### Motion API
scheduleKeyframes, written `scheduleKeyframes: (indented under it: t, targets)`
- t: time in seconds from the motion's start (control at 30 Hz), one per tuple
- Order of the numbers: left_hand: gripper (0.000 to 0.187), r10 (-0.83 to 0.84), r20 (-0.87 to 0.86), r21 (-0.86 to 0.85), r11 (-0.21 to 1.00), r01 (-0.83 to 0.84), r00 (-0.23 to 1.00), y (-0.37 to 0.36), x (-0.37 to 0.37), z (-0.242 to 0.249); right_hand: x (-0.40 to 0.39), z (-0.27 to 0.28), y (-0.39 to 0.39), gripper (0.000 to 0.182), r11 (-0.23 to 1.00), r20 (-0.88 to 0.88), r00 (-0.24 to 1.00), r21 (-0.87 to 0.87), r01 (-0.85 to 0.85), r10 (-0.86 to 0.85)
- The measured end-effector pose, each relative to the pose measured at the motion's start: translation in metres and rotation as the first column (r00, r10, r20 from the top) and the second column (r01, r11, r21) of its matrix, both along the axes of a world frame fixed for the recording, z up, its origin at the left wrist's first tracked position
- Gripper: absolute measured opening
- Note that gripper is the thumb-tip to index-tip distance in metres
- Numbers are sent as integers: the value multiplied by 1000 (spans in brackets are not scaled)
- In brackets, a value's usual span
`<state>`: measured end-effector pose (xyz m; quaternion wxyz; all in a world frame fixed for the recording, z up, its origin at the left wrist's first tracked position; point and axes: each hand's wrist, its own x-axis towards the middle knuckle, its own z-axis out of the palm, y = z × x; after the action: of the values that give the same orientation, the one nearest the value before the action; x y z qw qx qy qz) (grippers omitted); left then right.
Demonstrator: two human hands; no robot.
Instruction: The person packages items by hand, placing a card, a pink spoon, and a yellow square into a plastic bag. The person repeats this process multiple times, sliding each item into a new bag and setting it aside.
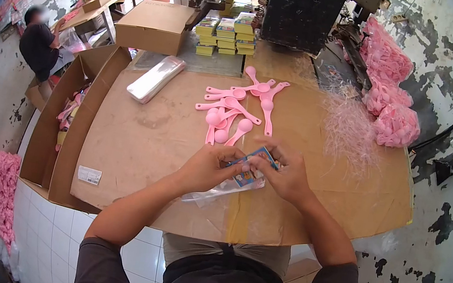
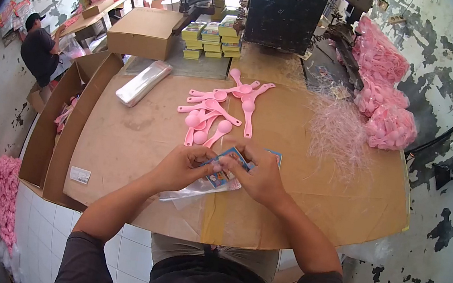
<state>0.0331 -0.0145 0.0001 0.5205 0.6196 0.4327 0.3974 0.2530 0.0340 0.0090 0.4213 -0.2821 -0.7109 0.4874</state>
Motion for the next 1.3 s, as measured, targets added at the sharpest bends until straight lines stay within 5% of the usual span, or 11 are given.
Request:
scheduleKeyframes:
  t: [0.1,0.2,0.3,0.4,0.5,0.6,0.7,0.8,0.9,1.3]
  targets:
    - [22,78,113,-47,996,-73,991,1,2,2,3,0,4,24,983,3,984,30,179,-180]
    - [21,110,146,-26,994,-107,983,3,0,5,7,15,-1,25,914,261,964,401,-65,-46]
    - [20,131,105,19,991,-133,986,8,-4,-3,12,12,23,26,958,294,937,156,-241,188]
    - [22,148,93,-19,989,-147,985,7,-6,3,16,14,67,33,859,573,791,497,-128,-214]
    - [25,143,127,-80,988,-133,982,9,-9,8,21,6,99,35,557,623,712,734,-389,-324]
    - [26,133,171,-134,985,-111,976,8,-11,10,20,1,108,31,617,629,734,691,-378,-255]
    - [27,134,161,-118,986,-116,978,10,-13,6,17,5,95,22,730,331,918,680,-70,-220]
    - [25,144,186,-102,987,-127,972,6,-10,14,3,28,62,21,986,-91,988,101,130,-121]
    - [25,153,179,-51,988,-146,972,7,-5,7,-6,54,37,26,983,-142,980,-136,121,-140]
    - [30,91,141,-70,994,-82,986,5,-4,-3,-20,34,28,34,987,-208,966,16,160,-153]
